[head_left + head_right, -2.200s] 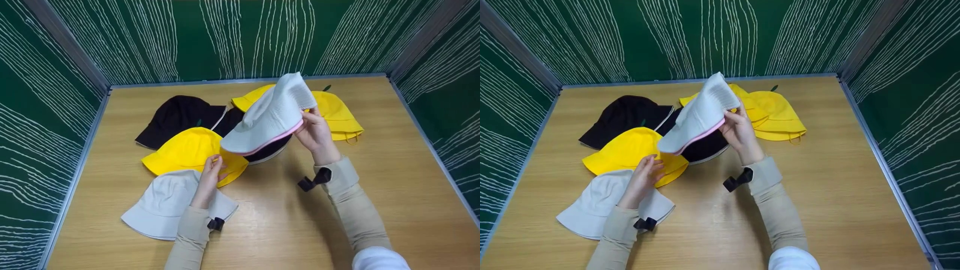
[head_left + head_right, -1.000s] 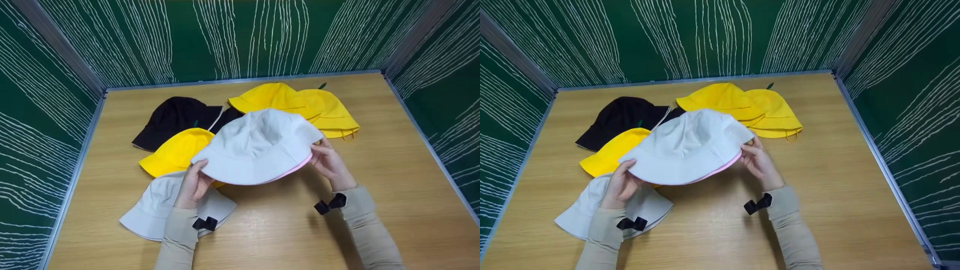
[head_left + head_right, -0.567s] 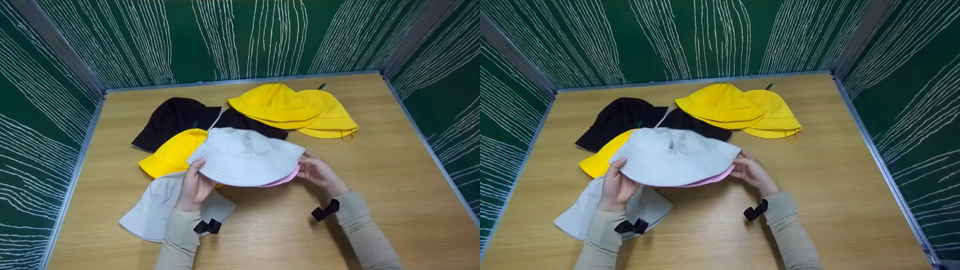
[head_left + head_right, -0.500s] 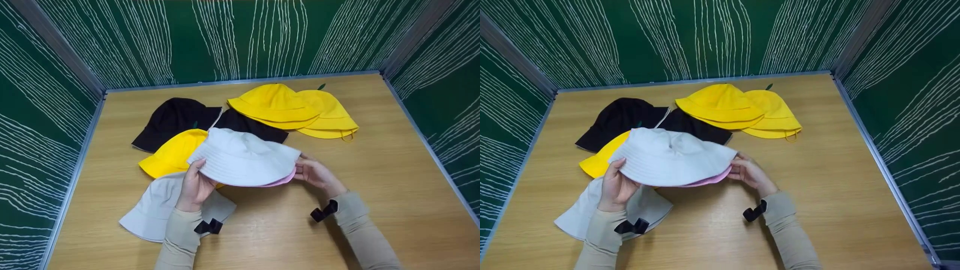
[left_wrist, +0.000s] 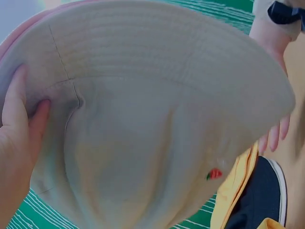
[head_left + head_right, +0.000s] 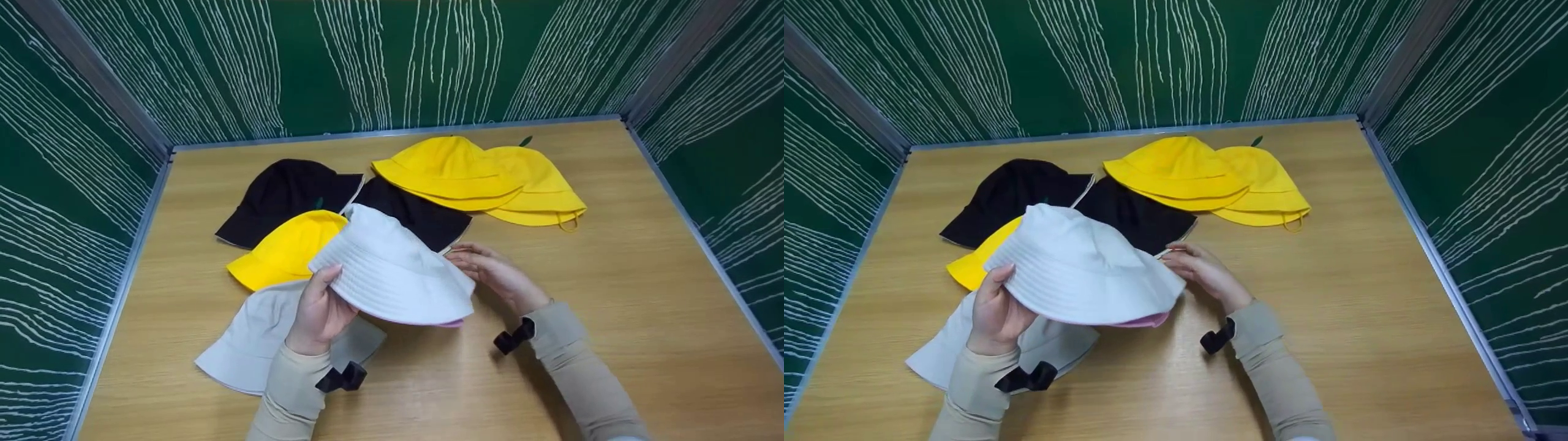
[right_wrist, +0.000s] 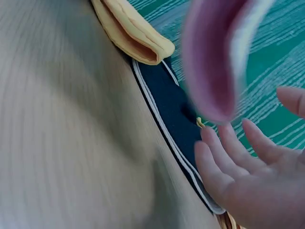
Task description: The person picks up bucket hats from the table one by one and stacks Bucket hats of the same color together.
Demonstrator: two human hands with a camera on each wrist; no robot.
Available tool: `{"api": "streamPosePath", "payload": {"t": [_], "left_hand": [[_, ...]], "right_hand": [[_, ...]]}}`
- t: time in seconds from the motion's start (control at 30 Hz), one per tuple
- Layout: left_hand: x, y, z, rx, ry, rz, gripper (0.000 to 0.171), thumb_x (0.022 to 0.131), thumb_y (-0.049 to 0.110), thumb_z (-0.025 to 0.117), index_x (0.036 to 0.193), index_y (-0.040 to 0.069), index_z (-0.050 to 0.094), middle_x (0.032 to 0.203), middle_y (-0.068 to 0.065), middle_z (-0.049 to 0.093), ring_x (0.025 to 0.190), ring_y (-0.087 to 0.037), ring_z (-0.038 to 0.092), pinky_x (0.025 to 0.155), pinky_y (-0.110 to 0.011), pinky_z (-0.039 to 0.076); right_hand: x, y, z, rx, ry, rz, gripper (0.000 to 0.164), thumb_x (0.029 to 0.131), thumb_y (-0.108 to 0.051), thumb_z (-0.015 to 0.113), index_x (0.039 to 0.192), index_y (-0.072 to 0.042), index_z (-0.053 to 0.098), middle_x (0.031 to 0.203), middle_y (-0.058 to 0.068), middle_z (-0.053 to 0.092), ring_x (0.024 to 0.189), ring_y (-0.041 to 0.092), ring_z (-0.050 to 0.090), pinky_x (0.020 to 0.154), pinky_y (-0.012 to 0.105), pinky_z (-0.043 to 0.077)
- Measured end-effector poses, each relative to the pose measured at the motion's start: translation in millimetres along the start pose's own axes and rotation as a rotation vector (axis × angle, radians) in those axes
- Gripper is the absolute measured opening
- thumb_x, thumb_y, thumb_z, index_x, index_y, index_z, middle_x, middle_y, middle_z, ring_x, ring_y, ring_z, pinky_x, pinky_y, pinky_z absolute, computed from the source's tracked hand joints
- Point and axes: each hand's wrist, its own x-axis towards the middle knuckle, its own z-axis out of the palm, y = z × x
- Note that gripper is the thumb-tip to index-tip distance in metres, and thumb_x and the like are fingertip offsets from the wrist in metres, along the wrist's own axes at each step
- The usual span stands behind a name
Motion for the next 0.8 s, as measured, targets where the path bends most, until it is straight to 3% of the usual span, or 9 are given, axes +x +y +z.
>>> {"api": "streamPosePath", "payload": {"t": [0.17, 0.27, 0.5, 0.8], "left_hand": [[-0.8, 2.6, -3.8, -0.056, -0.035, -0.024, 0.028, 0.097, 0.022, 0.050, 0.123, 0.015, 0.040, 0.111, -0.003, 0.059, 0.103, -0.014, 0.063, 0.089, -0.025, 0.051], [-1.9, 4.6, -7.7, -0.037, -0.030, -0.031, 0.027, 0.098, 0.022, 0.048, 0.122, 0.015, 0.040, 0.110, -0.003, 0.059, 0.102, -0.014, 0.063, 0.087, -0.025, 0.051], [-10.1, 12.1, -23.0, 0.101, 0.059, -0.033, 0.020, 0.101, 0.020, 0.039, 0.119, 0.014, 0.043, 0.109, 0.000, 0.058, 0.100, -0.011, 0.062, 0.084, -0.021, 0.049], [-25.1, 32.0, -50.6, 0.319, 0.278, -0.194, 0.026, 0.101, 0.013, 0.027, 0.126, 0.013, 0.035, 0.106, 0.000, 0.059, 0.096, -0.010, 0.063, 0.084, -0.026, 0.053]], "right_hand": [[0.6, -1.3, -3.0, -0.026, -0.194, 0.086, 0.027, 0.101, -0.025, 0.043, 0.122, -0.021, 0.058, 0.111, -0.009, 0.068, 0.100, 0.006, 0.062, 0.088, 0.023, 0.047], [-0.4, -1.0, -2.3, -0.006, -0.223, 0.101, 0.027, 0.101, -0.022, 0.042, 0.114, -0.025, 0.066, 0.108, -0.010, 0.068, 0.098, 0.004, 0.061, 0.086, 0.020, 0.046], [-3.4, 0.0, 1.1, 0.018, -0.086, 0.201, 0.013, 0.096, -0.019, 0.053, 0.095, -0.021, 0.066, 0.084, -0.009, 0.068, 0.072, 0.002, 0.062, 0.065, 0.017, 0.050], [-5.1, -4.9, 2.1, -0.085, -0.043, 0.176, 0.012, 0.095, -0.017, 0.054, 0.103, -0.020, 0.063, 0.085, -0.006, 0.067, 0.072, 0.005, 0.063, 0.065, 0.020, 0.051]]}}
